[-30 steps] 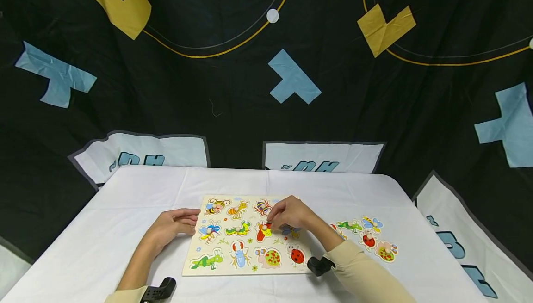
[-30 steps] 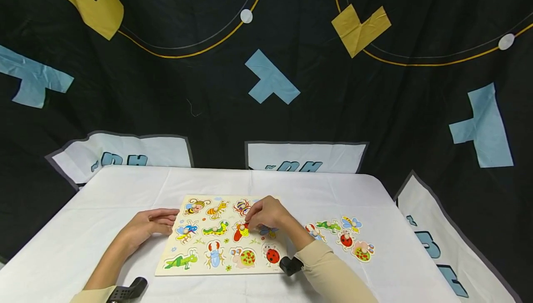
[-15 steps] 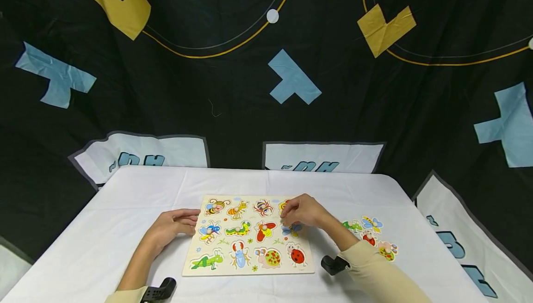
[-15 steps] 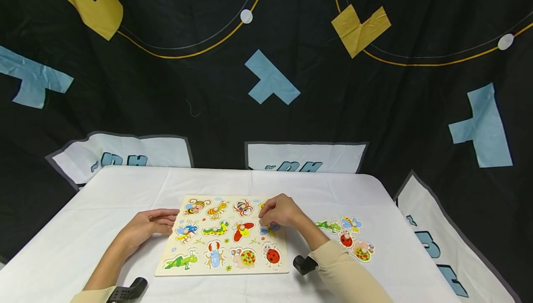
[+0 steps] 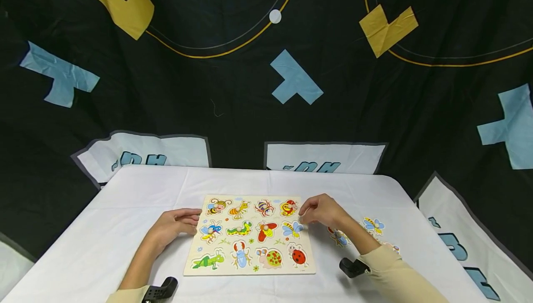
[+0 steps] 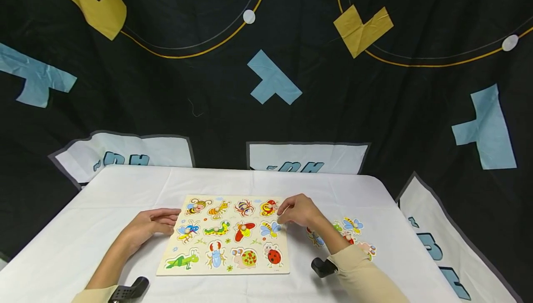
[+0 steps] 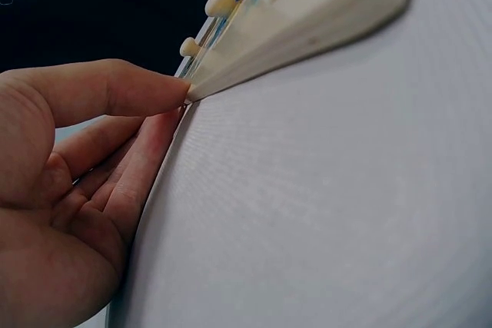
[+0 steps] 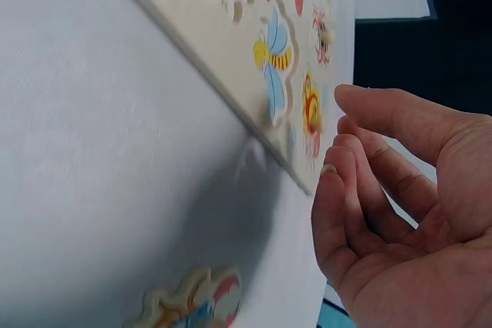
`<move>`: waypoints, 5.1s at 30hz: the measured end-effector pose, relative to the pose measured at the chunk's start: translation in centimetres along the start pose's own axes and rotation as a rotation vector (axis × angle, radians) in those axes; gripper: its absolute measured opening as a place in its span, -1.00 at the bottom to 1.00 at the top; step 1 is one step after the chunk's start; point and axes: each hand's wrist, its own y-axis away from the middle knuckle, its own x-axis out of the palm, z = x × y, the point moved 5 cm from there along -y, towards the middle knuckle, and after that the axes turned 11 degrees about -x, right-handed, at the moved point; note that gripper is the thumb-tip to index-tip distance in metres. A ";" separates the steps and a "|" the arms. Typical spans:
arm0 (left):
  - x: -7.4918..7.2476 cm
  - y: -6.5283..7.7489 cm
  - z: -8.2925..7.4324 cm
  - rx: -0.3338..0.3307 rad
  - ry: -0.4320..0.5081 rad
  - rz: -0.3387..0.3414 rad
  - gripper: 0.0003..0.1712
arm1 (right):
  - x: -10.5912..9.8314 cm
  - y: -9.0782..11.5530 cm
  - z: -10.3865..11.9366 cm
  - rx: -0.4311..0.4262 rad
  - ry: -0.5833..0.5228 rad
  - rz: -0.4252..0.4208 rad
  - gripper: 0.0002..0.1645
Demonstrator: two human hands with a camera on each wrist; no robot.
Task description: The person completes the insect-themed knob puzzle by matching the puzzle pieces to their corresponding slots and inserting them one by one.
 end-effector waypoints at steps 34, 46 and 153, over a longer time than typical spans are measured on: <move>0.1 0.0 0.0 0.009 0.013 0.006 -0.29 | -7.4 3.6 -4.4 0.103 -0.017 -0.097 -0.67; 0.1 0.0 0.0 0.002 0.019 0.006 -0.28 | -9.9 5.1 -6.6 0.162 -0.014 -0.114 -0.58; 0.0 -0.1 0.2 -0.016 0.026 0.010 -0.27 | -11.3 8.4 -12.5 0.308 -0.002 -0.239 -0.64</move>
